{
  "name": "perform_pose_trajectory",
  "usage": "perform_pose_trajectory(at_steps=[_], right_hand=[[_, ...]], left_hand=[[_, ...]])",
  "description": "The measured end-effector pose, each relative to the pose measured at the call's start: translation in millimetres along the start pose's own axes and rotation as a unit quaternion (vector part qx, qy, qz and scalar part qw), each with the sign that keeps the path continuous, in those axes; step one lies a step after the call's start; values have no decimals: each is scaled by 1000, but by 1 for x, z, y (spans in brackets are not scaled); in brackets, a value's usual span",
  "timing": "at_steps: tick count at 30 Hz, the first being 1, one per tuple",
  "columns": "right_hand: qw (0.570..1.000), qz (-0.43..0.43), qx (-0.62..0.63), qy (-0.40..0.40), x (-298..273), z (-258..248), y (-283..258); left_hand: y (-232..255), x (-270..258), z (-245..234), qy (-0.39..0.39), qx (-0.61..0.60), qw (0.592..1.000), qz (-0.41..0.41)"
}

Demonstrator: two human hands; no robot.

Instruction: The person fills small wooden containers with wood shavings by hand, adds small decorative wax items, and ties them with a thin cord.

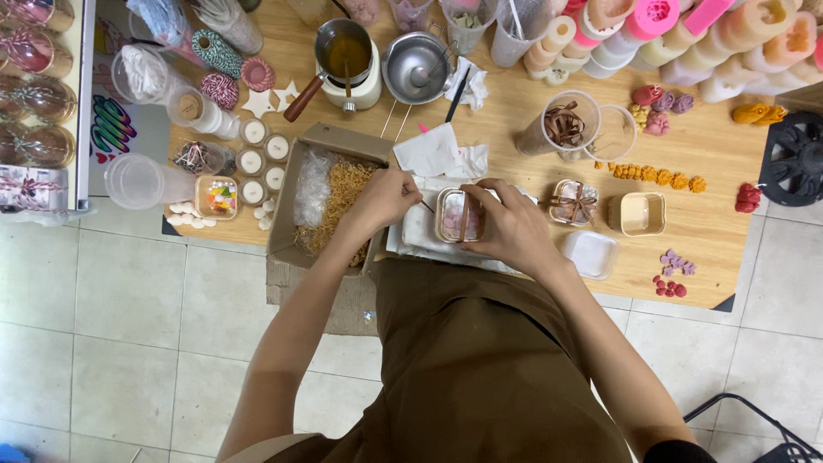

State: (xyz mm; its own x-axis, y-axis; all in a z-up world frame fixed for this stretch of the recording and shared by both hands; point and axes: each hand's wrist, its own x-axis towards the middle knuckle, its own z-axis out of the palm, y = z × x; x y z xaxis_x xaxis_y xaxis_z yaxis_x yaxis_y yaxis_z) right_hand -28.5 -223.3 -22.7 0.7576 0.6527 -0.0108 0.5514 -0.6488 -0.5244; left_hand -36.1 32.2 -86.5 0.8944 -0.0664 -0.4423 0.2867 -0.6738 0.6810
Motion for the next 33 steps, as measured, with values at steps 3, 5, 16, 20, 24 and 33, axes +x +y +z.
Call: perform_pose_trajectory(at_steps=[3, 5, 16, 20, 24, 33], right_hand=[[1000, 3, -10, -10, 2, 0, 0], [1000, 0, -17, -11, 2, 1, 1], [999, -6, -28, -23, 7, 0, -4], [992, 84, 58, -72, 6, -12, -3], [970, 136, 199, -26, -11, -29, 13], [946, 188, 265, -16, -18, -71, 4]], left_hand=[[1, -4, 0, 23, -1, 1000, 1], [1, -5, 0, 39, 1, 999, -23], [21, -15, -4, 60, 32, 997, -42], [32, -34, -23, 23, -27, 997, -61], [28, -48, -27, -2, -134, 991, -12], [28, -53, -8, -2, -344, 937, 61]])
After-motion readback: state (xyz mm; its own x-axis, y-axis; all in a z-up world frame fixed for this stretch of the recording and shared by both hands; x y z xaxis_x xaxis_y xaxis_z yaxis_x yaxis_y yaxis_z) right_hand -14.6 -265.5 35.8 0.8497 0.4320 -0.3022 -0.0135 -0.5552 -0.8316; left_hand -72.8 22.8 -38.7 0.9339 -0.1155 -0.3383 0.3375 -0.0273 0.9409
